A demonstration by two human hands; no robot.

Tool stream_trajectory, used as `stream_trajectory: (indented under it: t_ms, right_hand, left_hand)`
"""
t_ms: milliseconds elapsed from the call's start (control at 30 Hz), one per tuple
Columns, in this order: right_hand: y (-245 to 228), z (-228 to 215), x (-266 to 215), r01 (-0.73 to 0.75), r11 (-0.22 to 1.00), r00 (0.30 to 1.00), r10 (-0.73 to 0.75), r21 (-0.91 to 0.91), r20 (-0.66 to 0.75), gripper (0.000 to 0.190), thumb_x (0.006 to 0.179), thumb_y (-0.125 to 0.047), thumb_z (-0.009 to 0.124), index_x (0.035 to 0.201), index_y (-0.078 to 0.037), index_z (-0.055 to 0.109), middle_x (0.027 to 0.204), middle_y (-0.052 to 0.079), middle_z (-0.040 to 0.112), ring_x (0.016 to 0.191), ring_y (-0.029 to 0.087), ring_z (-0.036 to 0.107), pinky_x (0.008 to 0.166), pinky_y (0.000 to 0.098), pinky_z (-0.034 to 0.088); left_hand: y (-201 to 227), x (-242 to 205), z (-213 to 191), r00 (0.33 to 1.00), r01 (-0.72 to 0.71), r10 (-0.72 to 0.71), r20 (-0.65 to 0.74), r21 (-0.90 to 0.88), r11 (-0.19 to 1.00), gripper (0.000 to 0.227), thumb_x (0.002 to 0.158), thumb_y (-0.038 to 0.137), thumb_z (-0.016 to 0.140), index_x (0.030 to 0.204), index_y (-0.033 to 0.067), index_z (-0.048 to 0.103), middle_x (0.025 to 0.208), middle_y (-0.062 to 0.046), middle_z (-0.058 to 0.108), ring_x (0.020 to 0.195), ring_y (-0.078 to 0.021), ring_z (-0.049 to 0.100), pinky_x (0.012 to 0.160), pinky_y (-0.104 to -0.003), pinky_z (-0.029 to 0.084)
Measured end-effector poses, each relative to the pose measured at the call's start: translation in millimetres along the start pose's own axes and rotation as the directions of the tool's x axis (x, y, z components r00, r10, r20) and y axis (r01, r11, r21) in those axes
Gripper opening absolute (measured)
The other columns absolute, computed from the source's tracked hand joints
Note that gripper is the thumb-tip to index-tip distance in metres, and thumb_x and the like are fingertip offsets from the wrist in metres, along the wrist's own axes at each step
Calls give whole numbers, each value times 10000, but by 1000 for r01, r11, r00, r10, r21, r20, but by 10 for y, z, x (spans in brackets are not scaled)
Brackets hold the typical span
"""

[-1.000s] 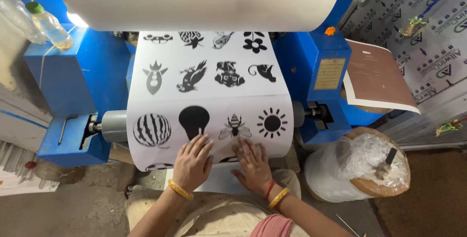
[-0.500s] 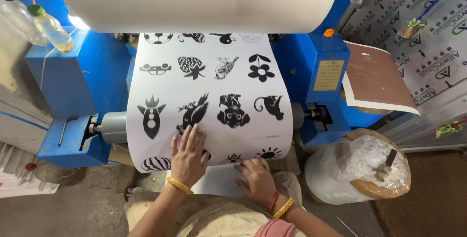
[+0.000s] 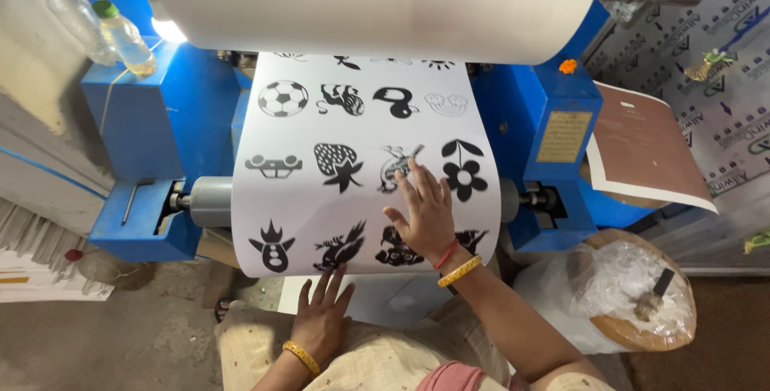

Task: The person operates a blue laminating machine, feeding a large white sheet with black printed icons through the rollers. They use both hands to smooth the sheet as it moves and guide it into the machine, occasionally adjusting the feed to ensure proper alignment.

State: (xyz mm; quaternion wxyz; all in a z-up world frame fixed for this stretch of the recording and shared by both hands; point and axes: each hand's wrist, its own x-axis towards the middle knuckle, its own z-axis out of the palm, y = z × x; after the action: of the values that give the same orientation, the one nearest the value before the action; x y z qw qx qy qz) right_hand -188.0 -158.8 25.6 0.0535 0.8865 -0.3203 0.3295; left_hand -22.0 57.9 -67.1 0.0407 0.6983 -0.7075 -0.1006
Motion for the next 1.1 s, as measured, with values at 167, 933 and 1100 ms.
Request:
stream_trajectory:
  t_ms: [167,933,1100]
  right_hand:
    - [1,202,17,-38,997,996,44,-73,76,763,959,-613,540,1542,-133,428,1635,181,316,1484,369,337,1180,644,199]
    - [-382,-200,-1362,-13,974,849,-110,228,517,629,879,-369,715,1404,-51,585,1591,210,348,1479,402,274,1165,577,210]
    - [-287,-386,-1164,-11,925,928,-131,379,347,374,902,-251,717,1233,-78,709,1356,130,647,1276,354,545,1089,477,411]
  left_hand:
    - [-22,-43,74,994,19,-19,104,4,1000,567,877,232,647,1418,129,517,1649,-160,205,1513,-332,189,1167,-575,245]
    - [-175,1425,-1209,831,-11,-1,-556,-20,1000,627,916,427,597,1451,113,502,1577,-136,411,1468,-296,354,1194,-560,190]
    - [-193,1244,-943,856,64,-45,-515,18,998,676,946,466,560,1523,148,409,1628,-134,313,1510,-301,269,1223,-580,121]
